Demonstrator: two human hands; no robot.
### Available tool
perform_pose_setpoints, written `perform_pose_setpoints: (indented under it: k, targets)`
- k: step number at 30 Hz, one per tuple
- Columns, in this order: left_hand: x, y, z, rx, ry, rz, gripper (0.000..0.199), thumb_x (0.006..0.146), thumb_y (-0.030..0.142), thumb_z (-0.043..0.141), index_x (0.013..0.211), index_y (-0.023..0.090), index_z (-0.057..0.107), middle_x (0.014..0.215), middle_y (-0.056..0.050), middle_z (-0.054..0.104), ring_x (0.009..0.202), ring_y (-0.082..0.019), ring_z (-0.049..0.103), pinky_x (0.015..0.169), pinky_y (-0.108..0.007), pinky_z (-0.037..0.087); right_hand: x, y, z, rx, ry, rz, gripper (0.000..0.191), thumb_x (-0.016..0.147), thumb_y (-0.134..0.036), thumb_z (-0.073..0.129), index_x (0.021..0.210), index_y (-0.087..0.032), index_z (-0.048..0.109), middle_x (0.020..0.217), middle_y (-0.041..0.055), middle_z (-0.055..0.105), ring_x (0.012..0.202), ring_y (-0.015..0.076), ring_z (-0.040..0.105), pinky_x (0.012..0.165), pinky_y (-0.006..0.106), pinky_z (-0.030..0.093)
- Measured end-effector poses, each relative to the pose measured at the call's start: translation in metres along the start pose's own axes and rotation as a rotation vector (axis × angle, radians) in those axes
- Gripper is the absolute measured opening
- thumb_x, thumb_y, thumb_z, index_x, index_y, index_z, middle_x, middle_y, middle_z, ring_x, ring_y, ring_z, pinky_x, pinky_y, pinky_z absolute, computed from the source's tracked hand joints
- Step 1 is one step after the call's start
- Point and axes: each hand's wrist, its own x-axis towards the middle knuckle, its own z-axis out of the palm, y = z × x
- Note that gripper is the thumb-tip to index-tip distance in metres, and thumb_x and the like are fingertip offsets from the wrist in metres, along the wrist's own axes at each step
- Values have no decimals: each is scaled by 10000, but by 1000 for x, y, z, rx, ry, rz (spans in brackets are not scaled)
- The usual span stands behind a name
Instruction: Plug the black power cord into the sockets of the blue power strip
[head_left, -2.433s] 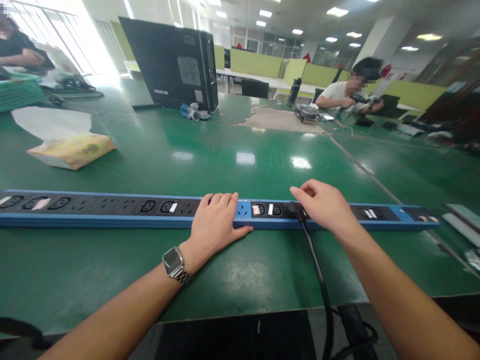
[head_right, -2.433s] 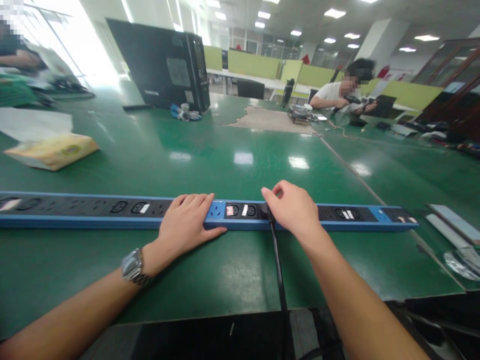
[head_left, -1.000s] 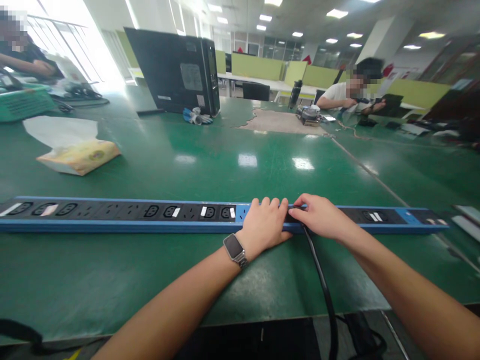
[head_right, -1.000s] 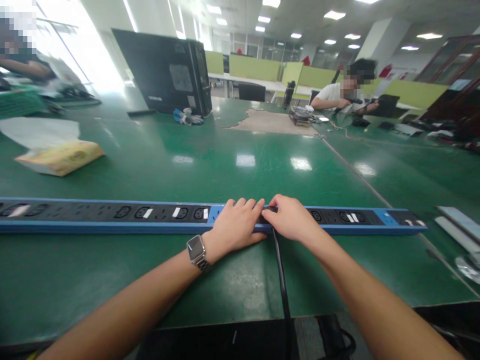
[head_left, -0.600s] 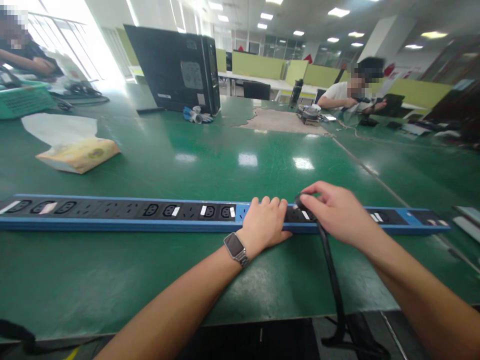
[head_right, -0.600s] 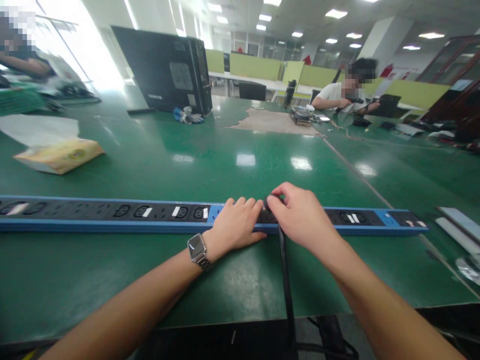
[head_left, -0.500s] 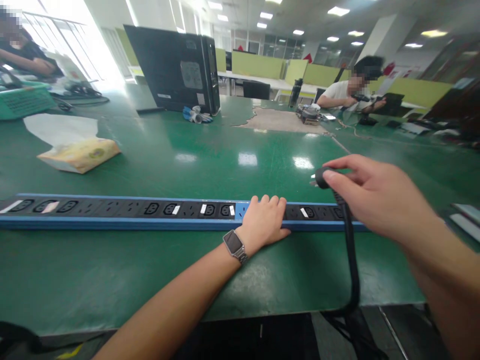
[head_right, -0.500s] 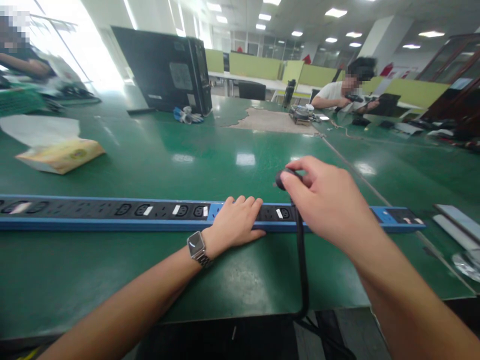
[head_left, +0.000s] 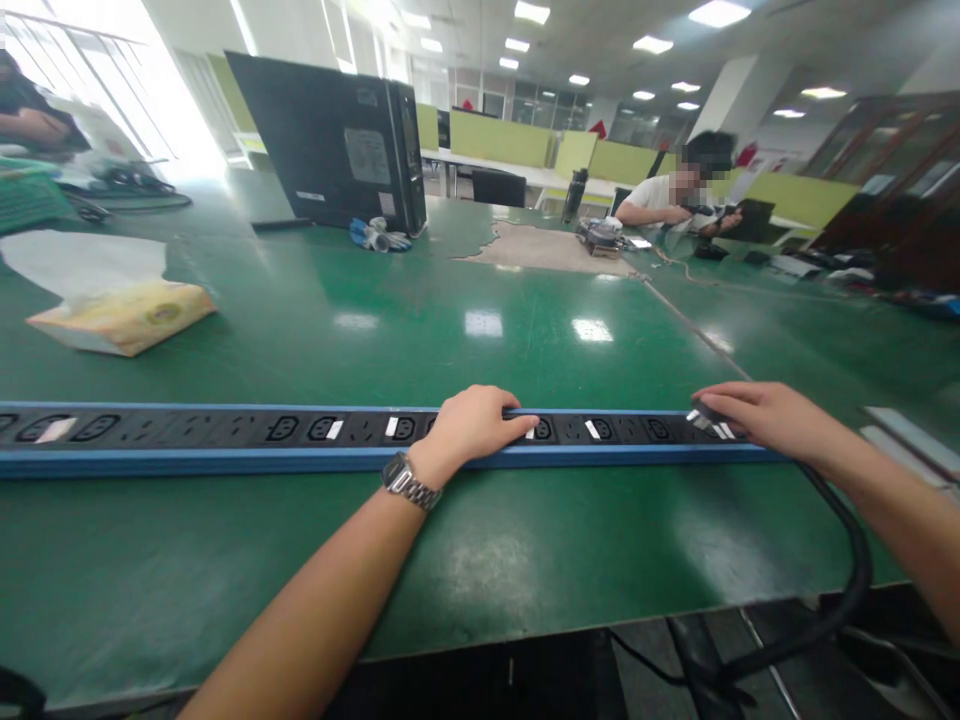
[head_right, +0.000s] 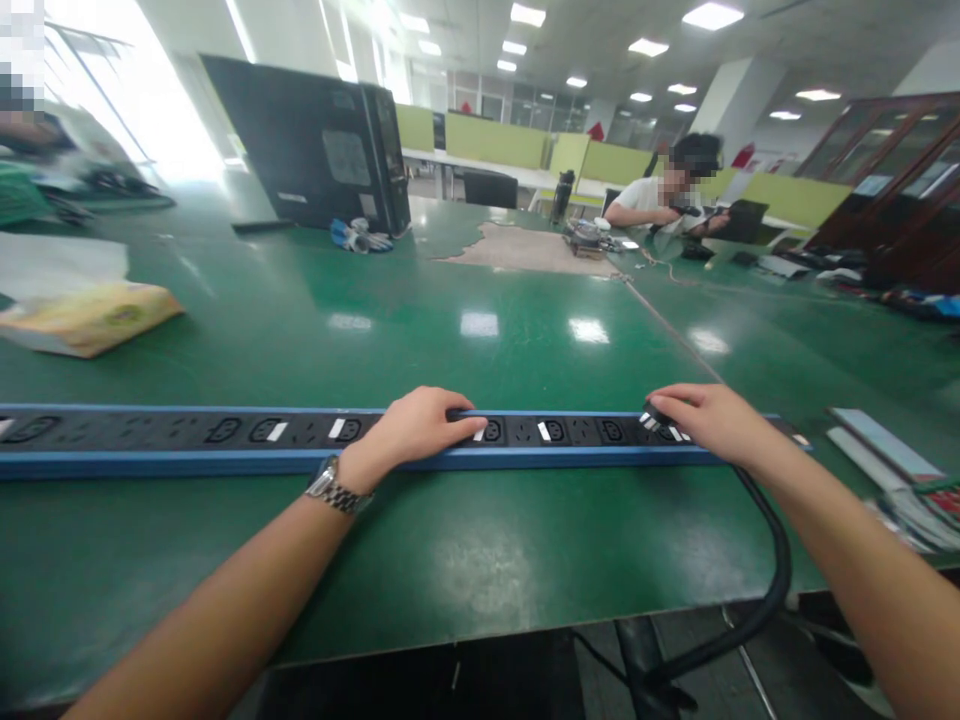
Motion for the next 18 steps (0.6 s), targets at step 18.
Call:
perform_pose_setpoints:
  k: [18]
  targets:
    - [3,7,5,37,18,-106,529,896,638,310,855,255,672,887,-40,714,828,-233,653,653,-308,451,43,67,-66,-509,-109,94,340,740,-427,702,1001,-220,770,1001,107,725,916,233,618,769,374,376]
